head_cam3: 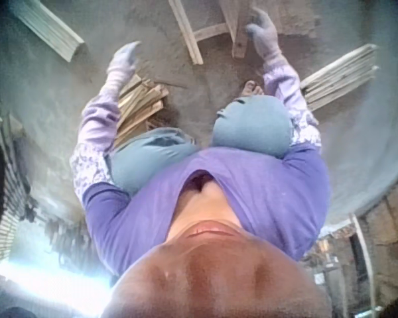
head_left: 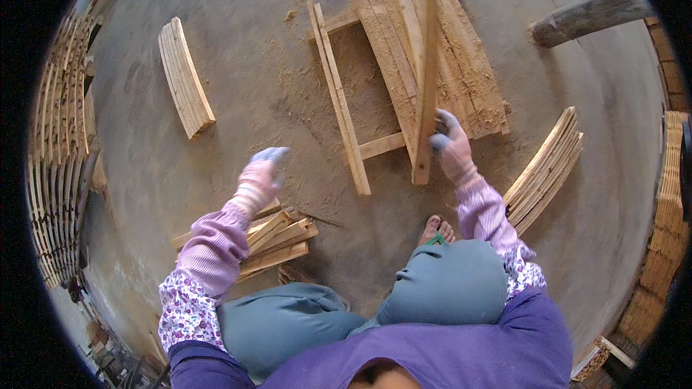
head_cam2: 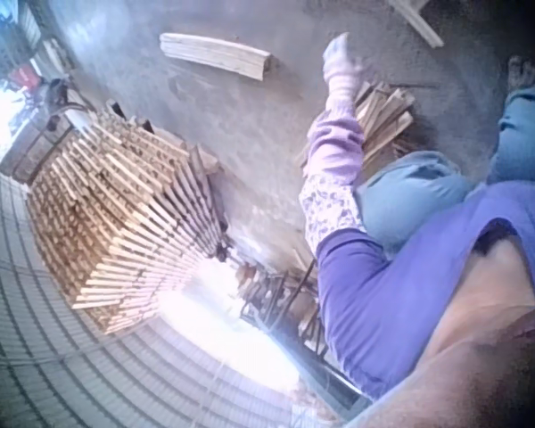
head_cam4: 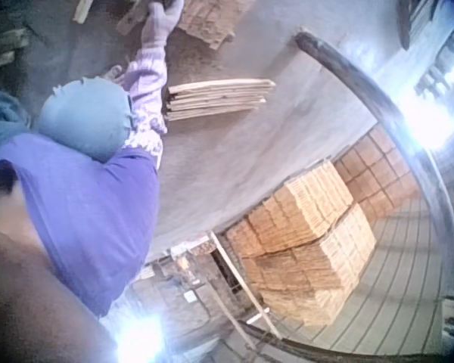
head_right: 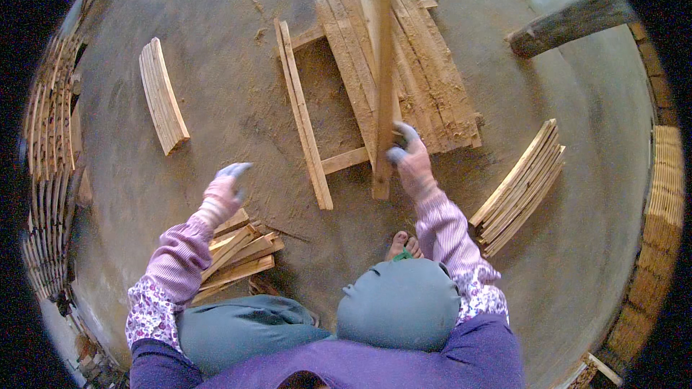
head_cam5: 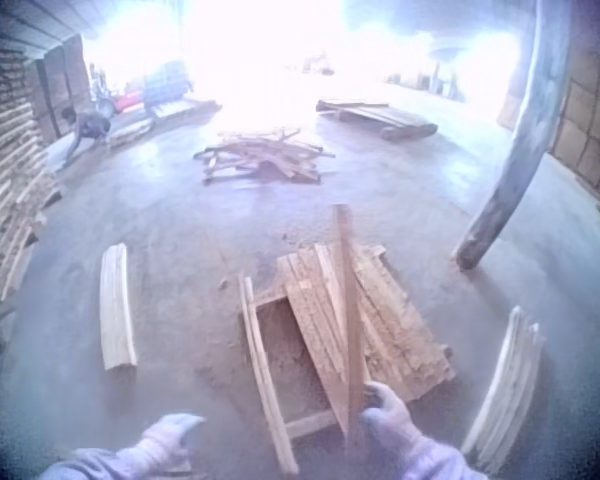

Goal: The person sits on the floor and assembles a rectangular wooden frame by arranging thin wooden slats into a grid pattern. They pick up slats from nearby piles and place them horizontally and vertically to form the structure.

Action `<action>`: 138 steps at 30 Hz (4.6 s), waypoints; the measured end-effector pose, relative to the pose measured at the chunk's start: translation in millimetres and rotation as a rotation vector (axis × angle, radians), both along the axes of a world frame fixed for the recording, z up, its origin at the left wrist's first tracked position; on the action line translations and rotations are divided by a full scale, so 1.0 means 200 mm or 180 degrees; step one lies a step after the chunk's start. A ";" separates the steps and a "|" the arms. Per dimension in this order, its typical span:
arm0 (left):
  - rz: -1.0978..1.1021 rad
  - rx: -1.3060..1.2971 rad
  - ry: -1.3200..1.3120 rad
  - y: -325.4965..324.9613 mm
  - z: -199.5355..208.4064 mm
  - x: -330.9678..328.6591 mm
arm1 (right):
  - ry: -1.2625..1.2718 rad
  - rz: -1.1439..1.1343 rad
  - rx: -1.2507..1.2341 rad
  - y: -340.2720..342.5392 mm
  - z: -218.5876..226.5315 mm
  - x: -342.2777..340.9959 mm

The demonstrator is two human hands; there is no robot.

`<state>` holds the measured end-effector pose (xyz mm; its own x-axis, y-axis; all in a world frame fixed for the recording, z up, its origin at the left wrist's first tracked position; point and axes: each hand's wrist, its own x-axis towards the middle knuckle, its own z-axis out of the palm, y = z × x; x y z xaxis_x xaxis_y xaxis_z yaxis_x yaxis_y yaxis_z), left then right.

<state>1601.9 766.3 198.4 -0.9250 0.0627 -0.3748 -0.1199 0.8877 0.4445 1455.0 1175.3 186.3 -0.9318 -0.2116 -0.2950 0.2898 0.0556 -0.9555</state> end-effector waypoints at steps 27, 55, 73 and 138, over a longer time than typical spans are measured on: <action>0.2188 0.4307 -0.1193 1.40 -0.18 -0.83 | 0.1606 -0.1533 0.3869 1.10 -0.21 -0.24; 0.2999 0.2001 -0.0163 0.83 -0.37 -0.62 | 0.0573 0.1508 0.4021 -0.43 -0.09 -0.43; 0.2879 0.3108 -0.0138 0.81 -0.52 -0.59 | 0.0458 0.2483 0.1279 -0.45 -0.25 -0.25; -0.0223 -0.1976 -0.1983 -0.39 -0.11 0.64 | 0.1205 0.1983 0.5223 -0.20 -0.23 -0.14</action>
